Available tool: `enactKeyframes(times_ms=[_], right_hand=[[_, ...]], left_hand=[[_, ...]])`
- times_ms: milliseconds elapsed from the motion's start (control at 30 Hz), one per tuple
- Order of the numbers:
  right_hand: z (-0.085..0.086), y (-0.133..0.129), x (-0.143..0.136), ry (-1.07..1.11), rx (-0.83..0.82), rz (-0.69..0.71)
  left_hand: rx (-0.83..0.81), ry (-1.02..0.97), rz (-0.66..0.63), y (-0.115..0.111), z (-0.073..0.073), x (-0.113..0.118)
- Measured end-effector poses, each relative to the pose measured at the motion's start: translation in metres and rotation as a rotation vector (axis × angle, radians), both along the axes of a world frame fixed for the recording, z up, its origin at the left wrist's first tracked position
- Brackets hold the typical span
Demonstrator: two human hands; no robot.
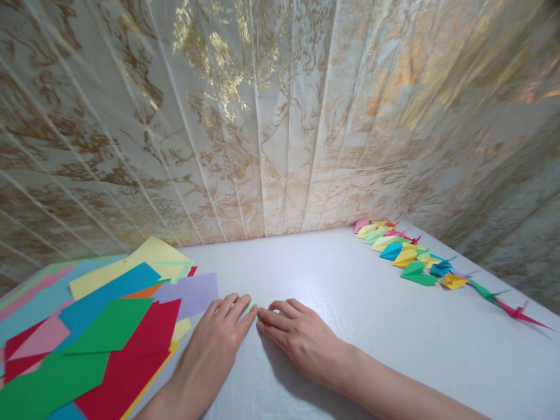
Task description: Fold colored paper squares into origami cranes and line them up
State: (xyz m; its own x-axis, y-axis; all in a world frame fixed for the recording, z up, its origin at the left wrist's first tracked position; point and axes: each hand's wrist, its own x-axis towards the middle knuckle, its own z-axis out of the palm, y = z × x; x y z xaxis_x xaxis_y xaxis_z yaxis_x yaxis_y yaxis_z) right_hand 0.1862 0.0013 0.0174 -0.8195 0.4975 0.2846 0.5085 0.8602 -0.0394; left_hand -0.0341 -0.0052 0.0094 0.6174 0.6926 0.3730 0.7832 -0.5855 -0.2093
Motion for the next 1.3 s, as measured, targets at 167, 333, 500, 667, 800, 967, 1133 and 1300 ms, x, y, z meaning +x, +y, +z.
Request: enactKeyframes(times_ms=[167,333,500,667,800,967,1133,1300], right_hand=[[0.002,0.001,0.003,0.013,-0.071,-0.001],[0.007,0.005,0.009,0.067,-0.24,-0.007],[0.01,0.014,0.012,0.292,-0.507,-0.027],[0.008,0.021,-0.004,0.272,-0.434,-0.185],[0.004,0.026,-0.021,0.04,-0.185,-0.224],[0.001,0.03,-0.021,0.198,-0.236,-0.262],[0.002,0.028,-0.013,0.511,-0.641,-0.317],[0.001,0.021,-0.018,0.534,-0.673,-0.26]], left_hand=[[0.003,0.12,0.095,-0.006,0.0,0.005],[-0.006,0.058,0.019,-0.002,-0.006,0.001],[-0.044,-0.163,-0.155,0.014,-0.006,0.002],[-0.101,-0.274,-0.176,0.02,0.001,0.006],[-0.131,-0.321,-0.131,0.017,0.004,0.006],[-0.318,-0.5,-0.022,0.012,0.006,0.007],[-0.465,-0.713,0.059,0.009,0.008,0.009],[-0.538,-0.806,-0.015,0.0,0.014,0.014]])
